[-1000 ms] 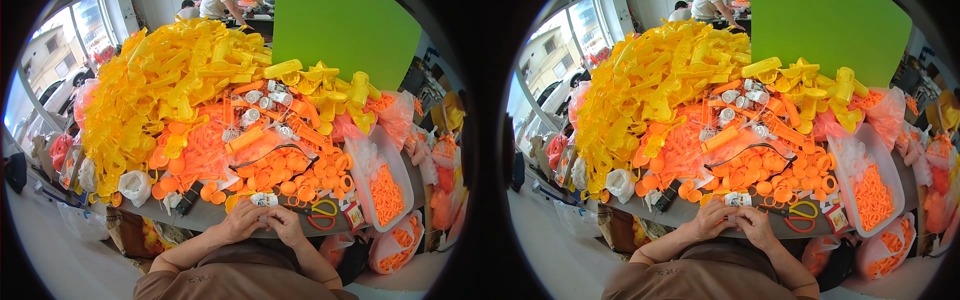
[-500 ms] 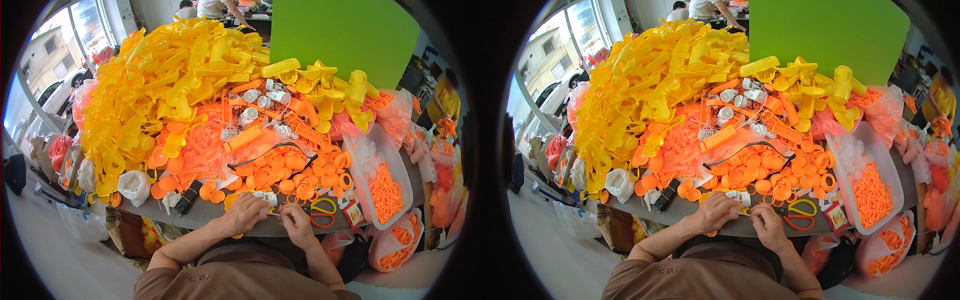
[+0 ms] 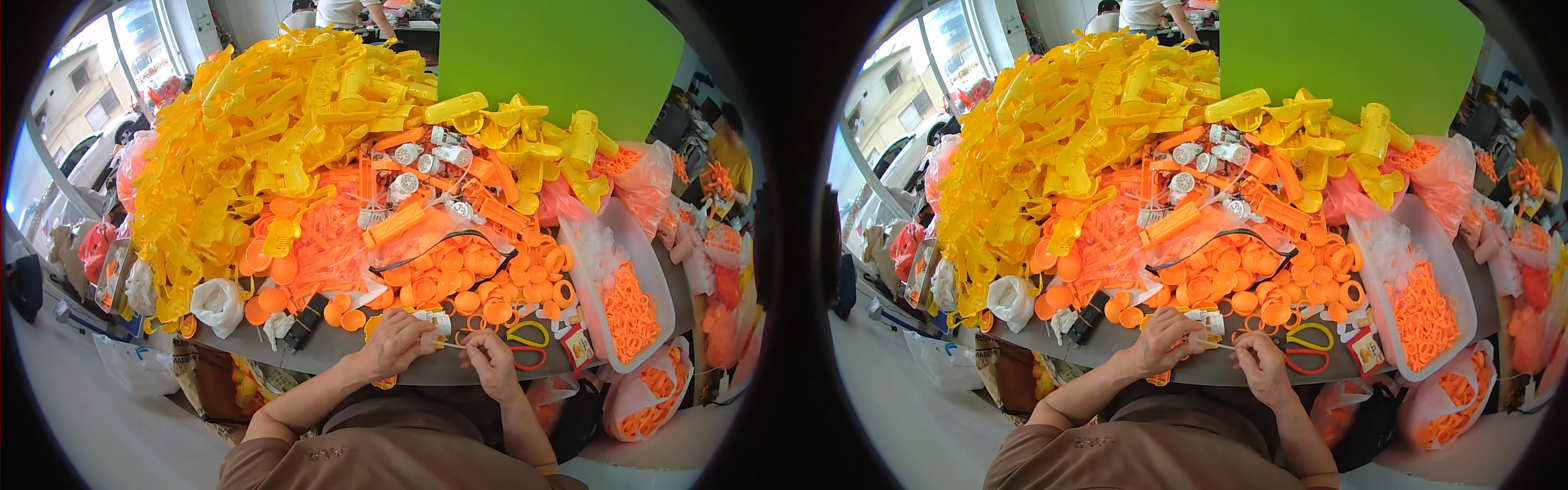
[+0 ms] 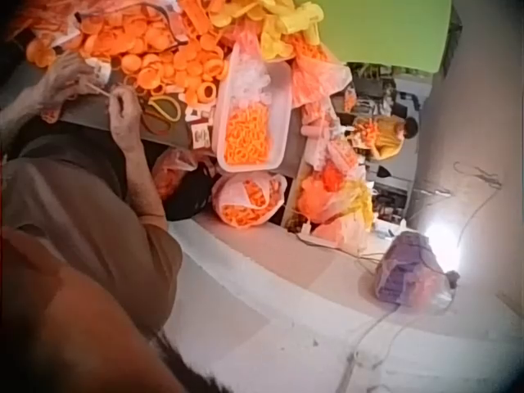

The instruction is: Assembling, testing, and preparing plastic toy guns for packaging at a production workstation.

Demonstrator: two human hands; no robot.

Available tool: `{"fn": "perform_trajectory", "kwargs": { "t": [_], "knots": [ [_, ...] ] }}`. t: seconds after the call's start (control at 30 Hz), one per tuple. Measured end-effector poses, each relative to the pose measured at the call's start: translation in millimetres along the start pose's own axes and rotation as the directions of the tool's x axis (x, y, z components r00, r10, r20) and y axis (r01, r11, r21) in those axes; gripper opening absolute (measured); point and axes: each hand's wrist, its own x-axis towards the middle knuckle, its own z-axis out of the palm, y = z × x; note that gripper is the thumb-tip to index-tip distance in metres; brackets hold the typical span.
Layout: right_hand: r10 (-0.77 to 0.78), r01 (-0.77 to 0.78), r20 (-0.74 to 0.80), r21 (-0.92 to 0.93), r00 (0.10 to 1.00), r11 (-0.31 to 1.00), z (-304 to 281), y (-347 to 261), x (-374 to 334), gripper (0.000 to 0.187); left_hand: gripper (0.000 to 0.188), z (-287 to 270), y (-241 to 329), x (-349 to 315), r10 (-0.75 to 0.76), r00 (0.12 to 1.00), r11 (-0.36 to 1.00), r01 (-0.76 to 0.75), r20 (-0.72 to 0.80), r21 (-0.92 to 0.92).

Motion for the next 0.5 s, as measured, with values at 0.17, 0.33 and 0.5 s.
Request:
{"fn": "perform_trajectory", "kwargs": {
  "t": [0.17,0.33,0.5],
  "knots": [
    [0.063,-0.064,0.051,0.018,0.997,0.998,-2.8,0.0,1.2,0.006,0.037,1.6,-1.0,0.3,-0.015,1.0,1.0,0.015,-0.011,-0.025],
    [0.143,-0.145,0.031,0.073,0.989,0.987,-7.6,0.1,4.7,0.009,0.037,5.3,-3.1,0.2,-0.007,0.999,0.999,0.006,-0.05,-0.037],
    [0.145,-0.142,-0.016,0.131,0.989,0.981,-6.5,-2.5,3.9,0.013,0.04,1.7,-1.3,0.9,-0.002,0.999,0.999,0.0,-0.044,-0.037]
  ]
}}
